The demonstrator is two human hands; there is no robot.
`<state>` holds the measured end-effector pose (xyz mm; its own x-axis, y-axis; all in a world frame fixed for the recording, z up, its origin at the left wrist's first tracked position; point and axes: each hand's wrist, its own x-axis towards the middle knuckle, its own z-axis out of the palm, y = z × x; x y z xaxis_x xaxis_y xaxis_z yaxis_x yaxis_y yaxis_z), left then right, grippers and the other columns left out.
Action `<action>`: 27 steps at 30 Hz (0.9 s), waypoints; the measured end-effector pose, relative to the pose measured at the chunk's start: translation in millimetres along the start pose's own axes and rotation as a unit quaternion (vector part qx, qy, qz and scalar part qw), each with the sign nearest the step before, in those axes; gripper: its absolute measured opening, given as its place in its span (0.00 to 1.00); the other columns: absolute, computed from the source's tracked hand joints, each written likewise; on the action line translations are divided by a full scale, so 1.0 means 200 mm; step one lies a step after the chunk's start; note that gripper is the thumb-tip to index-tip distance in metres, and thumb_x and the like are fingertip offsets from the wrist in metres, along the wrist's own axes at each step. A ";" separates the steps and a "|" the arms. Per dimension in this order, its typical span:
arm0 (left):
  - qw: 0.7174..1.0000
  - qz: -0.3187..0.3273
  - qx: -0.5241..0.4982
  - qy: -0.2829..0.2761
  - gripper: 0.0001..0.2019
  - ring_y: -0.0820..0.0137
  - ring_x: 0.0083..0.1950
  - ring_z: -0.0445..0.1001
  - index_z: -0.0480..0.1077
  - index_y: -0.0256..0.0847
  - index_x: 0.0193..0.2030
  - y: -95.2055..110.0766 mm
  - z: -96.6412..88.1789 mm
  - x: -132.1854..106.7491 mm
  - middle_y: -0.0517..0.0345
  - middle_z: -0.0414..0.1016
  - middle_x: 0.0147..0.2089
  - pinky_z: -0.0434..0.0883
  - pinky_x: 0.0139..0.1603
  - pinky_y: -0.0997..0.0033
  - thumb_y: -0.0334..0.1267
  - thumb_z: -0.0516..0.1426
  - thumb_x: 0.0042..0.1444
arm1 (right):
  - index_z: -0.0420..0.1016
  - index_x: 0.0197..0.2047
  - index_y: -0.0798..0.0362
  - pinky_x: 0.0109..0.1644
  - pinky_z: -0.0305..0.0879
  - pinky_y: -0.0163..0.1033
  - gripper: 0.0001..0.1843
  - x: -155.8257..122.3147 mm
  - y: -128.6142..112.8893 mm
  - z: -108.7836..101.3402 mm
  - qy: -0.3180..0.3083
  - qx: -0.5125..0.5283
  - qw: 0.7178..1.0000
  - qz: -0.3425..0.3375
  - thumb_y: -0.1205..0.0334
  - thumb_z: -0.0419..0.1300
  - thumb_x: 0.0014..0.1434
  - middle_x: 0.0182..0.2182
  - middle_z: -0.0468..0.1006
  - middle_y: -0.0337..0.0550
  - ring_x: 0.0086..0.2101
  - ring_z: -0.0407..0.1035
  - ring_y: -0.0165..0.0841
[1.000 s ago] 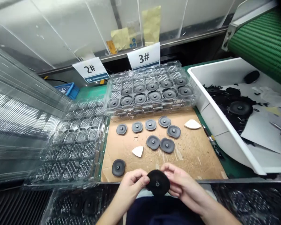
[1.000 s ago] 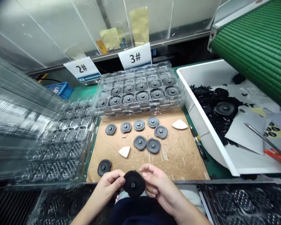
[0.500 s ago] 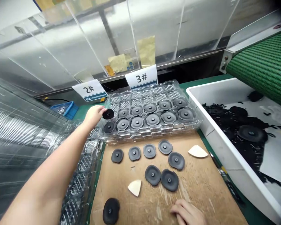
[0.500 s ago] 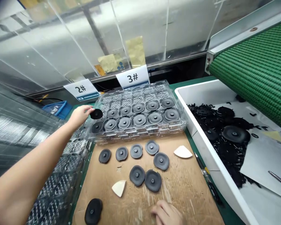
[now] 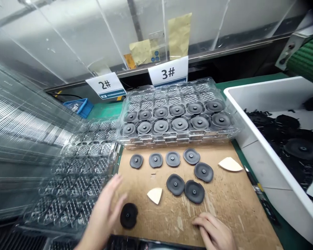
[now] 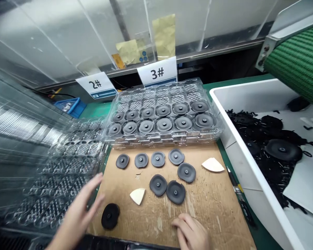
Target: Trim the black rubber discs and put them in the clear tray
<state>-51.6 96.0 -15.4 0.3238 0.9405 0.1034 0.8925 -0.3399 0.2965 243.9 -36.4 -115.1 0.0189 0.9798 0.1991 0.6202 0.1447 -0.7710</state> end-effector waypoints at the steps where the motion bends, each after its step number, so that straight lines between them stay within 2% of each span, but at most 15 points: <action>1: 1.000 -0.014 -0.006 -0.007 0.25 0.57 0.62 0.64 0.52 0.46 0.63 0.02 0.07 -0.15 0.45 0.64 0.62 0.66 0.58 0.52 0.40 0.51 0.59 | 0.75 0.34 0.49 0.33 0.69 0.32 0.14 0.00 -0.01 0.00 0.006 0.005 1.000 0.009 0.68 0.49 0.59 0.30 0.77 0.43 0.29 0.74 0.31; 3: 0.998 -0.051 -0.023 -0.005 0.31 0.54 0.65 0.59 0.45 0.46 0.66 0.06 0.22 -0.38 0.41 0.59 0.64 0.64 0.59 0.49 0.39 0.53 0.57 | 0.75 0.34 0.49 0.33 0.70 0.33 0.14 -0.01 -0.02 0.01 0.004 0.010 1.000 0.015 0.67 0.48 0.60 0.30 0.77 0.43 0.29 0.74 0.32; 4: 0.996 -0.080 -0.019 0.029 0.34 0.51 0.66 0.57 0.43 0.45 0.66 0.07 0.29 -0.46 0.38 0.58 0.64 0.63 0.60 0.45 0.40 0.54 0.56 | 0.75 0.35 0.49 0.34 0.70 0.33 0.14 -0.01 -0.02 0.01 -0.001 0.008 1.000 0.016 0.66 0.48 0.61 0.30 0.77 0.44 0.29 0.74 0.32; 5: 0.994 -0.100 -0.017 0.051 0.36 0.48 0.66 0.56 0.41 0.44 0.67 0.08 0.35 -0.51 0.36 0.58 0.64 0.62 0.59 0.42 0.41 0.55 0.55 | 0.75 0.35 0.49 0.35 0.70 0.34 0.14 -0.01 -0.03 0.00 -0.008 0.004 1.000 0.016 0.66 0.47 0.61 0.30 0.77 0.44 0.29 0.74 0.32; 7: 0.987 -0.138 -0.031 0.079 0.34 0.47 0.63 0.61 0.43 0.43 0.66 0.08 0.43 -0.54 0.36 0.61 0.61 0.64 0.57 0.42 0.40 0.55 0.56 | 0.74 0.35 0.50 0.36 0.70 0.35 0.15 -0.01 -0.03 -0.01 -0.027 -0.007 0.999 0.017 0.66 0.47 0.62 0.31 0.77 0.45 0.30 0.74 0.32; 10: 0.978 -0.171 -0.068 0.103 0.30 0.50 0.57 0.68 0.50 0.41 0.63 0.07 0.45 -0.46 0.38 0.67 0.56 0.67 0.55 0.44 0.42 0.54 0.56 | 0.73 0.35 0.52 0.36 0.71 0.36 0.15 0.03 -0.03 -0.04 -0.097 -0.007 0.995 0.009 0.68 0.45 0.62 0.32 0.77 0.46 0.33 0.74 0.33; 12: 0.975 -0.170 -0.080 0.122 0.29 0.50 0.57 0.68 0.51 0.39 0.62 0.04 0.43 -0.36 0.37 0.67 0.56 0.66 0.56 0.45 0.43 0.54 0.56 | 0.73 0.35 0.52 0.36 0.71 0.35 0.16 0.06 -0.04 -0.08 -0.143 0.003 0.990 0.001 0.70 0.45 0.61 0.31 0.77 0.44 0.32 0.74 0.33; 15: 0.976 -0.152 -0.084 0.135 0.29 0.50 0.60 0.64 0.52 0.34 0.62 -0.01 0.40 -0.18 0.34 0.63 0.58 0.63 0.58 0.46 0.44 0.52 0.57 | 0.75 0.37 0.50 0.37 0.71 0.35 0.15 0.10 -0.08 -0.20 -0.176 -0.002 0.984 -0.013 0.71 0.47 0.59 0.31 0.78 0.41 0.33 0.74 0.32; 18: 0.980 -0.123 -0.091 0.125 0.29 0.47 0.61 0.62 0.53 0.30 0.61 -0.05 0.39 -0.04 0.32 0.63 0.58 0.61 0.59 0.46 0.44 0.53 0.56 | 0.75 0.42 0.47 0.37 0.69 0.37 0.17 0.15 -0.18 -0.41 -0.238 -0.090 0.966 -0.046 0.72 0.49 0.58 0.32 0.78 0.41 0.34 0.74 0.35; 21: 0.981 -0.105 -0.101 0.129 0.32 0.44 0.62 0.59 0.52 0.28 0.62 -0.04 0.37 -0.03 0.30 0.61 0.59 0.59 0.60 0.43 0.46 0.53 0.55 | 0.75 0.46 0.46 0.35 0.66 0.37 0.17 0.22 -0.30 -0.69 -0.246 -0.202 0.945 -0.077 0.70 0.50 0.59 0.32 0.78 0.42 0.33 0.73 0.35; 24: 0.978 -0.101 -0.112 0.145 0.32 0.44 0.64 0.56 0.50 0.34 0.64 0.00 0.39 -0.16 0.33 0.58 0.62 0.56 0.62 0.41 0.47 0.51 0.56 | 0.76 0.47 0.47 0.36 0.65 0.39 0.15 0.36 -0.42 -1.01 -0.211 -0.310 0.923 -0.085 0.62 0.52 0.60 0.33 0.78 0.43 0.33 0.71 0.34; 26: 0.976 -0.079 -0.152 0.136 0.30 0.46 0.63 0.59 0.52 0.36 0.64 0.03 0.43 -0.30 0.36 0.60 0.61 0.57 0.62 0.43 0.46 0.51 0.56 | 0.76 0.46 0.46 0.36 0.64 0.41 0.15 0.52 -0.48 -1.24 -0.197 -0.404 0.892 -0.048 0.57 0.55 0.57 0.32 0.77 0.40 0.33 0.70 0.35; 27: 0.970 -0.093 -0.182 0.136 0.28 0.47 0.63 0.60 0.55 0.38 0.63 0.05 0.46 -0.37 0.38 0.62 0.61 0.57 0.62 0.44 0.45 0.51 0.56 | 0.76 0.46 0.46 0.38 0.64 0.43 0.15 0.61 -0.51 -1.35 -0.167 -0.452 0.876 -0.015 0.56 0.56 0.56 0.33 0.77 0.40 0.35 0.70 0.36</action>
<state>-38.4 23.0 -107.8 0.0299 0.9685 0.2474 0.7422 -0.1873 0.6435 395.6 30.1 150.6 -0.1443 0.9852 -0.0928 0.9871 0.1500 0.0569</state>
